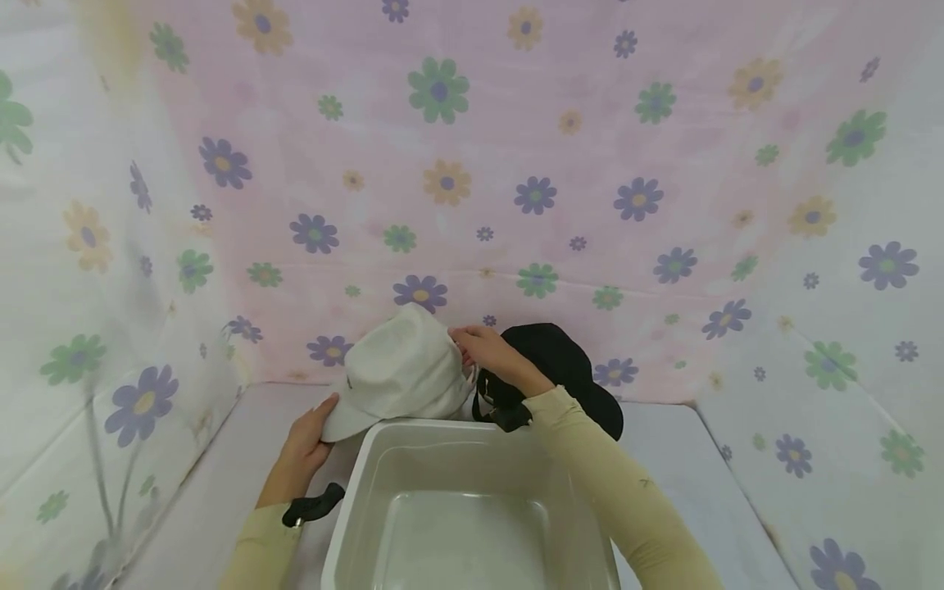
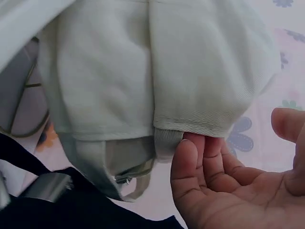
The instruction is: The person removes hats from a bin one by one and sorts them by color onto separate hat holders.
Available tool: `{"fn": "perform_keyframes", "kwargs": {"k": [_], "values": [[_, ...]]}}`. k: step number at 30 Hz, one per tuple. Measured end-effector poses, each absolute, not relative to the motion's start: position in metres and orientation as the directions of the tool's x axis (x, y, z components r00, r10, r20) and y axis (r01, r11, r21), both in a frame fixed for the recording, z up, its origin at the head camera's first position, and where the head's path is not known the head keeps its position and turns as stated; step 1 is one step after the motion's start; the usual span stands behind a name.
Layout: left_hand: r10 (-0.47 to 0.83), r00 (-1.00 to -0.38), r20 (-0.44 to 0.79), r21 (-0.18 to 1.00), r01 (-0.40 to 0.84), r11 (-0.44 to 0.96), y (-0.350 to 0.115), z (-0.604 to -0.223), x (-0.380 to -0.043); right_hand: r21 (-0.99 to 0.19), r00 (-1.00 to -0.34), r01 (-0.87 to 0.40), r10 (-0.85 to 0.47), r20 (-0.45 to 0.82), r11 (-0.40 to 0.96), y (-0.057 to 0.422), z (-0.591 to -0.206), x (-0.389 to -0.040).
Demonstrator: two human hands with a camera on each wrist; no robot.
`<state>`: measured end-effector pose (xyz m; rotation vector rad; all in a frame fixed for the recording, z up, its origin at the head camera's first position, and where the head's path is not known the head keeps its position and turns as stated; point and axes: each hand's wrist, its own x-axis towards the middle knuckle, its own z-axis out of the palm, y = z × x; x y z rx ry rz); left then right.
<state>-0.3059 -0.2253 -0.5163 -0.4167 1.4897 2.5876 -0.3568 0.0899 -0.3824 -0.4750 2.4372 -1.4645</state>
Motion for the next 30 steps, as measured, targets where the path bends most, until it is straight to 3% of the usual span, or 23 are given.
{"fn": "perform_keyframes", "kwargs": {"k": [7,16,24,30], "values": [[-0.059,-0.973,-0.225,0.853,-0.167,-0.495,-0.23,-0.492,-0.313,-0.9,-0.889,-0.1,-0.444,-0.11,0.424,0.089,-0.379,-0.369],[-0.122,-0.969,-0.214,0.907,-0.151,-0.394,-0.227,-0.486,-0.327,-0.961,-0.875,0.028,-0.459,-0.156,0.274,0.086,-0.378,-0.376],[-0.146,-0.958,-0.249,0.915,-0.183,-0.36,-0.227,-0.503,-0.333,-0.948,-0.871,0.002,-0.465,-0.159,0.32,0.081,-0.389,-0.378],[-0.183,-0.957,-0.224,0.954,-0.177,-0.242,-0.227,-0.518,-0.331,-0.937,-0.873,-0.06,-0.474,-0.119,0.345,0.077,-0.392,-0.374]]}}
